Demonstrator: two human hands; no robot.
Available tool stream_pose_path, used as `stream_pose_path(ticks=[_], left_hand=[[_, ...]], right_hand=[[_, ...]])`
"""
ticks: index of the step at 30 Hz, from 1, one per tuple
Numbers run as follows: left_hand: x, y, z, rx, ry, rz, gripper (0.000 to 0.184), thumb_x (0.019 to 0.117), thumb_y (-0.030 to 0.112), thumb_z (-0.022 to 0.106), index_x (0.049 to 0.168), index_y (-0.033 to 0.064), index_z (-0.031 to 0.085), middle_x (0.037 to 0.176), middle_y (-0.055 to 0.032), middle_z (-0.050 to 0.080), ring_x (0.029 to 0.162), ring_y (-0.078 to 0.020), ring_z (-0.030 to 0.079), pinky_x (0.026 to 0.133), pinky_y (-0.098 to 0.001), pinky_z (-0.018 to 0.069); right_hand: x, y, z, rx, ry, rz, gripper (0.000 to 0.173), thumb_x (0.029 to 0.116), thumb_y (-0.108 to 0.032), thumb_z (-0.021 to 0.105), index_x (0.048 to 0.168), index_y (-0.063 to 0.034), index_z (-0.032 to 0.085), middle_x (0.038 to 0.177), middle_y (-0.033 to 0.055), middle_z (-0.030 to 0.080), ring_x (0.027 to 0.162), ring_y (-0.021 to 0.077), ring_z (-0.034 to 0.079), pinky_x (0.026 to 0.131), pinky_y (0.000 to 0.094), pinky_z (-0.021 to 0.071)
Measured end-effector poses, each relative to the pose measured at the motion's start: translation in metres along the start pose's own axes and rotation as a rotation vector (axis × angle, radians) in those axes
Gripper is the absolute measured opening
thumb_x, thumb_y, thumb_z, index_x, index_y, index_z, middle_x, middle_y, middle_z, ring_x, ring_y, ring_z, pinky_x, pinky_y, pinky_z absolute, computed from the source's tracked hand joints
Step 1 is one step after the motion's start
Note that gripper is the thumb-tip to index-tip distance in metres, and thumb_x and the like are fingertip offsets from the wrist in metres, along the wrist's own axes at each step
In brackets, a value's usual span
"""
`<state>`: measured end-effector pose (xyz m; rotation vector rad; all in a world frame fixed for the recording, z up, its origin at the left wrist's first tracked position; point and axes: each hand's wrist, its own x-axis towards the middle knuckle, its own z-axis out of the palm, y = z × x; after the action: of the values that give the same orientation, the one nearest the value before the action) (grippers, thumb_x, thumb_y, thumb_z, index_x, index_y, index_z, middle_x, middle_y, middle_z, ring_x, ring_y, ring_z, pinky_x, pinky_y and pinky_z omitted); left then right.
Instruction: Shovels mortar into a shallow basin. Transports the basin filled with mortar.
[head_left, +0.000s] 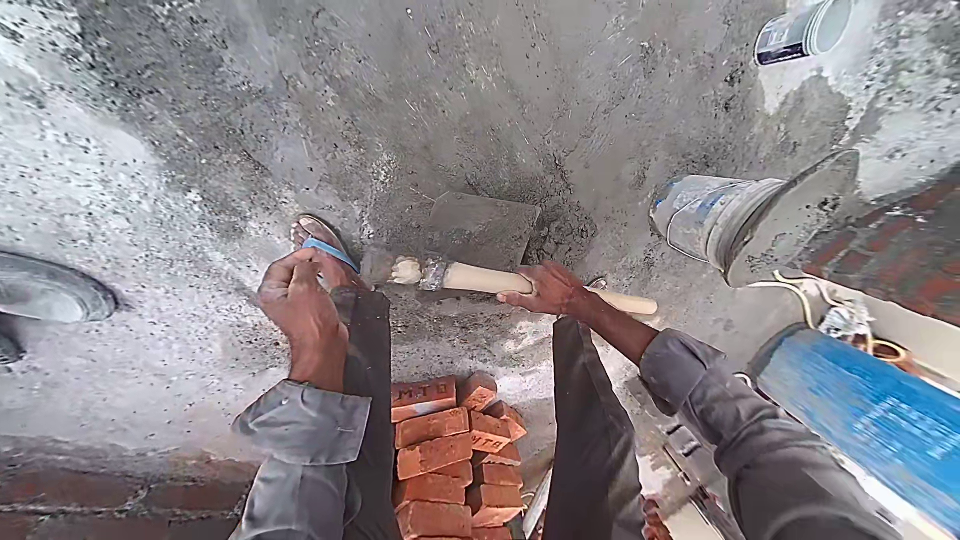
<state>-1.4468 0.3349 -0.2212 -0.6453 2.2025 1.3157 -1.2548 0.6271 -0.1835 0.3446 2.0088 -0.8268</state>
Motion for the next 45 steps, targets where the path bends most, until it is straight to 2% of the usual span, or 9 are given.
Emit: stream_pose_path(ticks=[7,11,18,25,30,36,39,42,45], left_hand=[[-0.005,-0.014,0.012,0.065,-0.022,0.003,0.023,0.1011,0.016,0.053,0.113,0.0027,0.067,0.105,-0.0026,0.066,0.095,-0.0088,0.061,0.084,-0.0297,0.0505],[-0.014,-0.031,0.025,0.09,-0.036,-0.008,0.021,0.1008,0.018,0.055,0.109,0.0037,0.068,0.102,-0.0021,0.067,0.094,-0.0093,0.062,0.083,-0.0307,0.0518],[-0.036,-0.042,0.062,0.07,-0.097,-0.004,0.018,0.103,0.015,0.053,0.105,0.0032,0.066,0.083,0.0041,0.059,0.072,-0.0037,0.056,0.072,-0.0229,0.0495],[-0.059,-0.042,0.086,0.191,-0.2,0.018,0.024,0.1027,0.021,0.055,0.112,0.0032,0.068,0.099,-0.0036,0.065,0.086,-0.0083,0.06,0.081,-0.0298,0.0507],[-0.052,-0.03,0.091,0.218,-0.262,0.01,0.024,0.103,0.023,0.056,0.108,0.0044,0.069,0.1,-0.0029,0.065,0.086,-0.008,0.06,0.078,-0.0288,0.0503],[-0.059,-0.025,0.121,0.285,-0.385,-0.023,0.028,0.1021,0.025,0.055,0.113,0.0036,0.069,0.112,-0.0085,0.067,0.102,-0.0153,0.062,0.09,-0.0376,0.0511],[-0.093,-0.032,0.154,0.429,-0.707,-0.028,0.041,0.1033,0.032,0.053,0.13,0.003,0.064,0.128,-0.0145,0.066,0.118,-0.0213,0.062,0.1,-0.0435,0.0495],[-0.158,-0.056,0.214,0.478,-1.074,-0.008,0.07,0.0973,0.048,0.061,0.15,0.0044,0.046,0.141,-0.0162,0.06,0.132,-0.0244,0.058,0.109,-0.0433,0.0488],[-0.21,-0.069,0.303,0.463,-1.252,-0.042,0.084,0.0907,0.049,0.073,0.157,0.0111,0.037,0.139,-0.0172,0.061,0.126,-0.0279,0.061,0.107,-0.0479,0.0496]], right_hand=[[0.184,-0.072,-0.042,0.163,0.281,-0.276,0.062,0.0939,-0.068,0.057,0.083,-0.0072,0.065,0.072,0.0082,0.062,0.069,0.0259,0.064,0.062,0.0484,0.0523],[0.208,-0.056,-0.066,0.043,0.27,-0.235,0.065,0.0938,-0.071,0.053,0.087,-0.0082,0.066,0.081,0.009,0.065,0.078,0.0264,0.067,0.066,0.0495,0.0535],[0.133,0.081,-0.098,-0.074,0.278,-0.068,0.072,0.0922,-0.076,0.049,0.086,-0.0063,0.064,0.08,0.0127,0.063,0.078,0.0319,0.066,0.066,0.0554,0.0519],[0.07,0.213,-0.053,0.716,0.85,0.222,0.061,0.1029,-0.06,0.046,0.077,-0.0063,0.06,0.055,0.0023,0.058,0.045,0.0164,0.06,0.049,0.0389,0.0569],[0.027,0.213,0.008,1.351,1.158,0.519,0.062,0.1045,-0.064,0.039,0.088,-0.0065,0.057,0.058,0.0026,0.057,0.047,0.0172,0.06,0.049,0.0381,0.058],[-0.069,0.145,0.08,1.594,1.246,0.314,0.063,0.1022,-0.067,0.037,0.086,-0.0097,0.057,0.056,0.0016,0.055,0.044,0.0156,0.055,0.046,0.0341,0.0542],[-0.093,0.136,0.061,1.571,1.217,0.284,0.063,0.1036,-0.062,0.036,0.084,-0.0069,0.058,0.056,0.0024,0.057,0.044,0.015,0.058,0.045,0.0317,0.0546],[-0.08,0.159,0.025,1.513,1.195,0.248,0.064,0.1005,-0.072,0.036,0.088,-0.0131,0.06,0.058,0.0006,0.057,0.045,0.0139,0.056,0.043,0.0308,0.0528],[-0.073,0.178,-0.058,1.496,1.067,0.376,0.055,0.1077,-0.061,0.026,0.092,-0.0162,0.054,0.062,-0.0008,0.052,0.048,0.0116,0.054,0.048,0.0267,0.052]])
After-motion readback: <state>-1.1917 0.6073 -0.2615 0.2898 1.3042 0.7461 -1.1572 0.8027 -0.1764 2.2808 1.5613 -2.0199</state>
